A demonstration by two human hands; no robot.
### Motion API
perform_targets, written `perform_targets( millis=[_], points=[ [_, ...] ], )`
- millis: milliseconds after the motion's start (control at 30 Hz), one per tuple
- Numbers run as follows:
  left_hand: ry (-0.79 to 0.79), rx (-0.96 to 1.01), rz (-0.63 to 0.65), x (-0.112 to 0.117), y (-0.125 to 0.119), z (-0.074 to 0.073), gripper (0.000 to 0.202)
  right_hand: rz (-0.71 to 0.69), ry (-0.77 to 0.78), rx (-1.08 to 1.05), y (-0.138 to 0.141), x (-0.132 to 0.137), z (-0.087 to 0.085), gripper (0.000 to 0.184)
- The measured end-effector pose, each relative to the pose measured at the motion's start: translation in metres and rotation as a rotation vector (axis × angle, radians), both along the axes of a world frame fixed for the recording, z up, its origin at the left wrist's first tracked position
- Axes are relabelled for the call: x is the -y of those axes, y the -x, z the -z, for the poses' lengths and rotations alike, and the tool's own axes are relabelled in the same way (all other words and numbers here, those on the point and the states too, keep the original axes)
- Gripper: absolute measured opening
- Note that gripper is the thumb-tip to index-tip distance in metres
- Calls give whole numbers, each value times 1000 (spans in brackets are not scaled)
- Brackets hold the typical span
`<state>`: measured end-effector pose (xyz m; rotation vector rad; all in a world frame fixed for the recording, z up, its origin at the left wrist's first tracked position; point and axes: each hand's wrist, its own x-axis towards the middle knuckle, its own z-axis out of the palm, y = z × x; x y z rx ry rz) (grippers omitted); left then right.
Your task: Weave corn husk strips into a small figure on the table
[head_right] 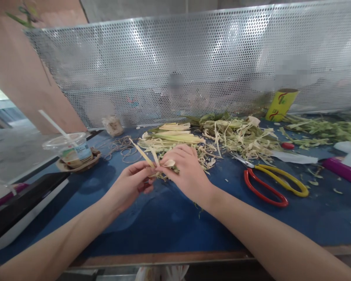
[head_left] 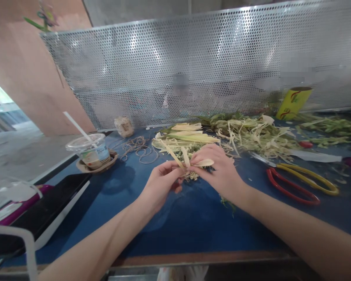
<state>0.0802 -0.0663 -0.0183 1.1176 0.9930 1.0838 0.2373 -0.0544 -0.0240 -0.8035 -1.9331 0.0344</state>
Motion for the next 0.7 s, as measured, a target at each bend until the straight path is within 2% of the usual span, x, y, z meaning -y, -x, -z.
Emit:
perform_targets(
  millis=[67,133,267,367,500,633,700],
  points=[
    [38,36,11,0,1,1,8,12,-92,150,-2,0,-1,6],
    [36,34,20,0,2,1,7,42,-110,208,-3,1,-3,9],
    [-48,-55,33,0,2,2,10,119,-98,175,-2,3,-5,16],
    [-61,-68,37,1,0,1,12,121,-137,161,-1,3,-3,17],
    [83,3,28,2,0,0,12,14,-233,182,-2,3,0,9],
    [137,9,84,0,3,2,18,-152,-157,316,-4,2,-5,10],
    [114,-11,96,-2,5,3,19,-177,-119,406,-5,2,-9,17]
  ],
)
